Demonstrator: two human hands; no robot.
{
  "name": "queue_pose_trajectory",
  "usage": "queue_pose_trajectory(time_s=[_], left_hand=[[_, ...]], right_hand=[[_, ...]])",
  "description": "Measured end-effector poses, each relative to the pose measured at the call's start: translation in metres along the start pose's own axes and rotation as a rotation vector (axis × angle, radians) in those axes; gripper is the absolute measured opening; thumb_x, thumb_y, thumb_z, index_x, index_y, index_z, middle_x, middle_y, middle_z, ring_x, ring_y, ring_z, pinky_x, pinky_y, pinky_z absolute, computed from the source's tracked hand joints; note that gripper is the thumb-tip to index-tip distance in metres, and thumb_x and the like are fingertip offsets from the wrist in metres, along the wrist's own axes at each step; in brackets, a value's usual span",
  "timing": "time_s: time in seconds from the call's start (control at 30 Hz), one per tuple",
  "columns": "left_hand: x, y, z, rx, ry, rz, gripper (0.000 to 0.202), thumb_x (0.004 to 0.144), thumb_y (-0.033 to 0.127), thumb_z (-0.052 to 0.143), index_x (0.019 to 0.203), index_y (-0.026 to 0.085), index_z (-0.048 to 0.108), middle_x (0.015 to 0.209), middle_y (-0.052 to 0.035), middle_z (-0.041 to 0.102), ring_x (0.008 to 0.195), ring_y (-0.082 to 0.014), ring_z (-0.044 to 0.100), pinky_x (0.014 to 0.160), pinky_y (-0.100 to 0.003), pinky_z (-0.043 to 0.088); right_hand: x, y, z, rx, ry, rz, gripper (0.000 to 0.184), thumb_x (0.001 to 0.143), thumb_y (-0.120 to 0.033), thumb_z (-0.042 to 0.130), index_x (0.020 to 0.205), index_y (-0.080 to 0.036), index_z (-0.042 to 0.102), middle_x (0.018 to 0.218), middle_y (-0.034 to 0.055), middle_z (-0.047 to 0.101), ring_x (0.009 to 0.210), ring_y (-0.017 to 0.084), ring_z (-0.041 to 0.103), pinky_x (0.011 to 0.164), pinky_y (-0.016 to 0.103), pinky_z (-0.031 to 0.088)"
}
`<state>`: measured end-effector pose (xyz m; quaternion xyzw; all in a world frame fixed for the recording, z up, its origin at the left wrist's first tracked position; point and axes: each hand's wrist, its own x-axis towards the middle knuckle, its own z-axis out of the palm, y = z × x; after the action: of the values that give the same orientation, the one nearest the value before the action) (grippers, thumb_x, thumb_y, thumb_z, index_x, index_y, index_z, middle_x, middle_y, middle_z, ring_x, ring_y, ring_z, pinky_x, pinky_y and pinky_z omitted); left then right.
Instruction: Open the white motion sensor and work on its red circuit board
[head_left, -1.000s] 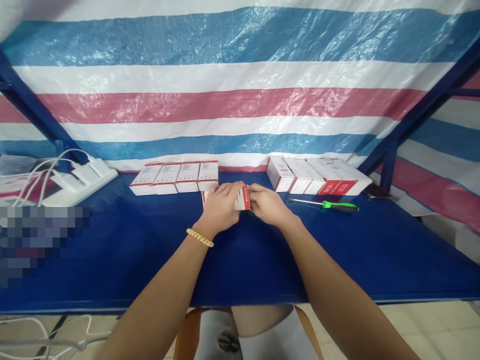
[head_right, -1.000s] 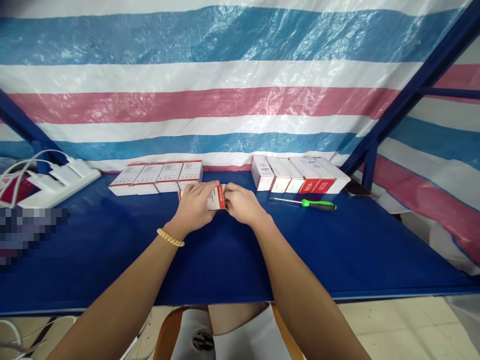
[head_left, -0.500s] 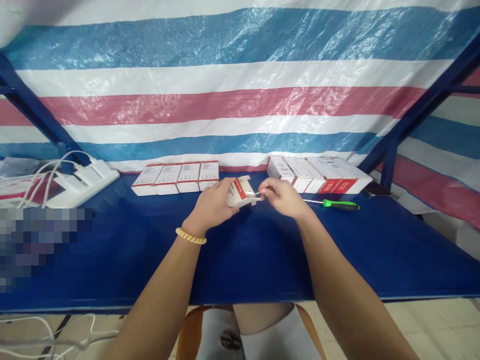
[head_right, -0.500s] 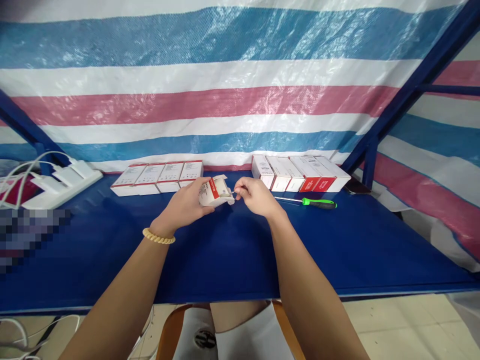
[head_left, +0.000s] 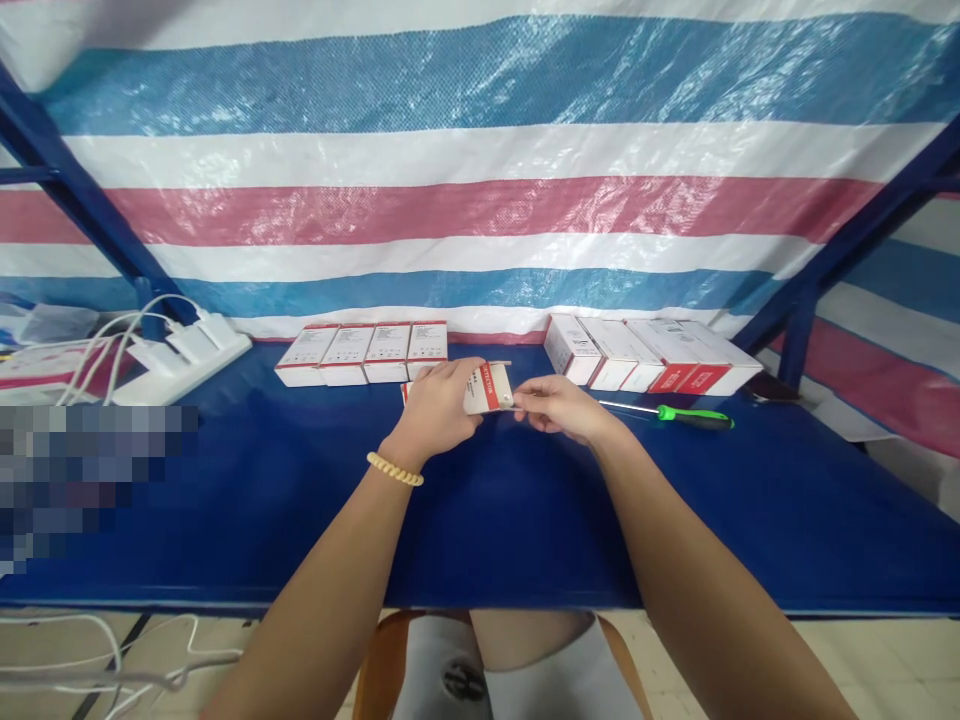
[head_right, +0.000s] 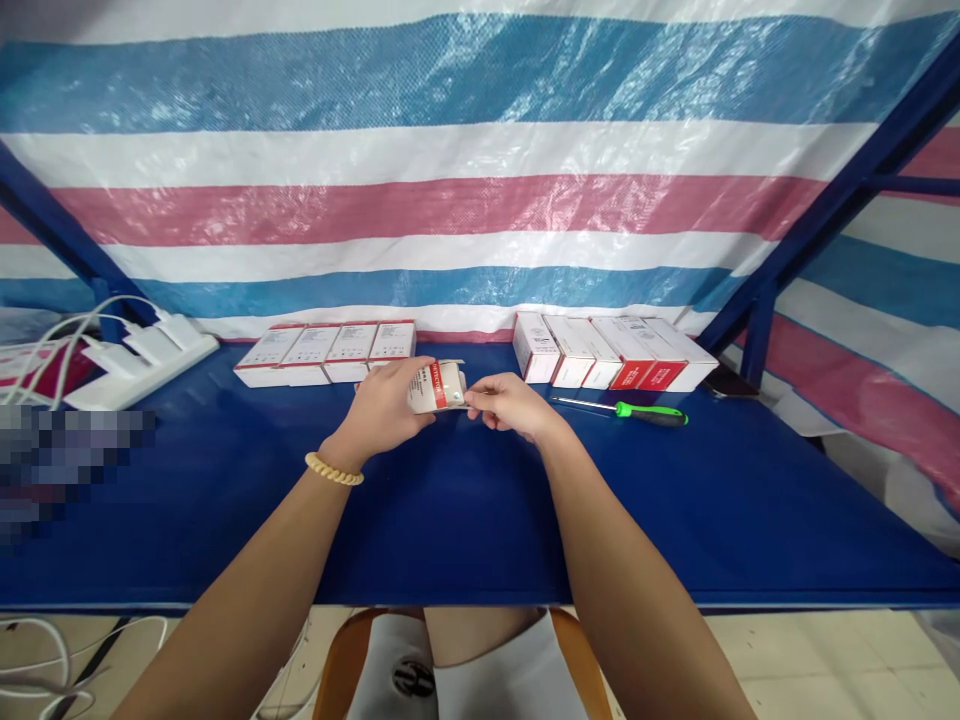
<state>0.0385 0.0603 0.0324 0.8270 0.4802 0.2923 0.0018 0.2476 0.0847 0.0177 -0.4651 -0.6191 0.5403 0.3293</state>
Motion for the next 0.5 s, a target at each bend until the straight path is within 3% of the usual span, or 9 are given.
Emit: queue_pose_trajectory(time_s=[0.17, 0.3, 0.4, 0.5], left_hand=[[-0.001, -0.002, -0.002, 0.009, -0.051, 0.009, 0.062, 0.073, 0.019, 0.071, 0.130, 0.017, 0.048, 0.128, -0.0124, 0.062, 0.117, -0.0307, 0.058, 0.099, -0.045, 0.045], [-0.001, -0.002, -0.007, -0.018, -0.068, 0.011, 0.070, 0.074, 0.019, 0.070, 0.137, 0.018, 0.039, 0.137, -0.0133, 0.055, 0.125, -0.0304, 0.053, 0.104, -0.046, 0.043], [0.000, -0.003, -0.009, -0.022, -0.057, -0.002, 0.073, 0.072, 0.018, 0.071, 0.138, 0.018, 0.039, 0.135, -0.0130, 0.055, 0.124, -0.0303, 0.053, 0.104, -0.046, 0.044], [0.001, -0.003, -0.011, -0.046, -0.085, -0.048, 0.074, 0.073, 0.021, 0.071, 0.140, 0.019, 0.038, 0.137, -0.0125, 0.054, 0.124, -0.0304, 0.054, 0.103, -0.045, 0.045]], right_hand=[[0.005, 0.005, -0.002, -0.050, 0.079, -0.104, 0.031, 0.069, -0.042, 0.072, 0.056, -0.016, 0.061, 0.051, 0.0014, 0.062, 0.039, 0.006, 0.045, 0.039, 0.020, 0.030], [0.008, 0.006, -0.010, 0.084, 0.205, -0.162, 0.037, 0.068, -0.047, 0.075, 0.057, -0.017, 0.057, 0.051, 0.0015, 0.062, 0.040, 0.009, 0.051, 0.035, 0.020, 0.029], [0.008, 0.007, -0.011, 0.203, 0.245, -0.183, 0.042, 0.066, -0.051, 0.078, 0.062, -0.017, 0.053, 0.063, 0.0044, 0.069, 0.052, 0.015, 0.064, 0.039, 0.021, 0.042], [0.009, 0.004, -0.009, 0.369, 0.314, -0.221, 0.041, 0.071, -0.048, 0.077, 0.067, -0.018, 0.051, 0.076, 0.0063, 0.073, 0.068, 0.019, 0.072, 0.051, 0.028, 0.057]])
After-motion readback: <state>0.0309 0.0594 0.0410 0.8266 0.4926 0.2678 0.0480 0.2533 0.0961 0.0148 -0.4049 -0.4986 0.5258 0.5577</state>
